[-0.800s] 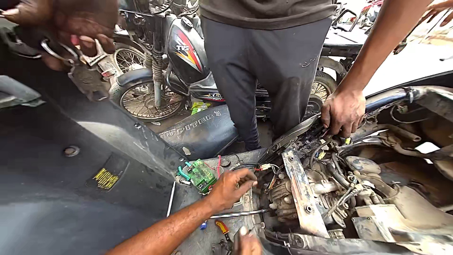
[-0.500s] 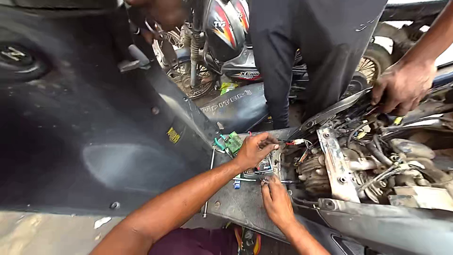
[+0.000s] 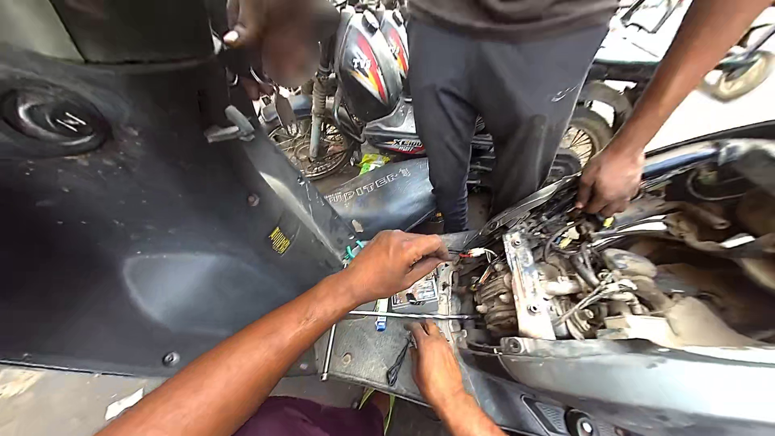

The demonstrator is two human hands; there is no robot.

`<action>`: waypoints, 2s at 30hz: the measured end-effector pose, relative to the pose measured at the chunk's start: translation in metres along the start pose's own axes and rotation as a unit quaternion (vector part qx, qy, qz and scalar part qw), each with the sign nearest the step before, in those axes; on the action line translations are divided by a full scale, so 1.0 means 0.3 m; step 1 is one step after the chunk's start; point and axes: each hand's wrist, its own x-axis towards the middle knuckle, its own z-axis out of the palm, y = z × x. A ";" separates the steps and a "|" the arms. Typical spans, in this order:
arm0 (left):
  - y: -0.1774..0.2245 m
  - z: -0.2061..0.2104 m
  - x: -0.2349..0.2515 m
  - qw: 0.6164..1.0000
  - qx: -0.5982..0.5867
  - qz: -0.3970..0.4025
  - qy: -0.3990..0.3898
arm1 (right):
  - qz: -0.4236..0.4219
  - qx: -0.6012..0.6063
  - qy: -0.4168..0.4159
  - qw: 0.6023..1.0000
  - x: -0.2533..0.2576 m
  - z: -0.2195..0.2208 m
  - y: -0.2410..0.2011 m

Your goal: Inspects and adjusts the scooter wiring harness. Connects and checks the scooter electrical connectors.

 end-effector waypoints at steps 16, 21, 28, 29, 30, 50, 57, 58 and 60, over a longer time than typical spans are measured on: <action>0.034 0.355 -0.321 0.796 0.142 -0.362 -0.464 | -0.020 -0.117 -0.005 0.993 -0.198 -0.264 0.051; 0.092 0.271 -0.144 0.828 0.112 -0.336 -0.435 | -0.055 -0.194 -0.014 0.979 -0.158 -0.606 0.019; -0.049 0.552 0.161 0.913 -0.156 -0.328 -0.185 | 0.028 -0.382 -0.215 0.898 0.283 -0.710 -0.027; -0.067 0.593 0.191 0.902 -0.196 -0.338 -0.186 | 0.042 -0.404 -0.222 0.886 0.305 -0.697 -0.028; -0.086 0.634 0.207 0.890 -0.236 -0.340 -0.190 | 0.045 -0.421 -0.233 0.876 0.320 -0.685 -0.021; -0.062 0.571 0.286 0.852 -0.109 -0.431 -0.278 | 0.005 -0.414 -0.239 0.879 0.448 -0.694 0.102; -0.113 0.598 0.257 0.797 -0.192 -0.535 -0.205 | 0.036 -0.388 -0.147 0.909 0.411 -0.668 0.106; -0.114 0.601 0.254 0.792 -0.202 -0.544 -0.190 | 0.039 -0.385 -0.142 0.911 0.418 -0.665 0.114; -0.104 0.598 0.245 0.791 -0.208 -0.551 -0.164 | 0.038 -0.380 -0.136 0.914 0.425 -0.665 0.120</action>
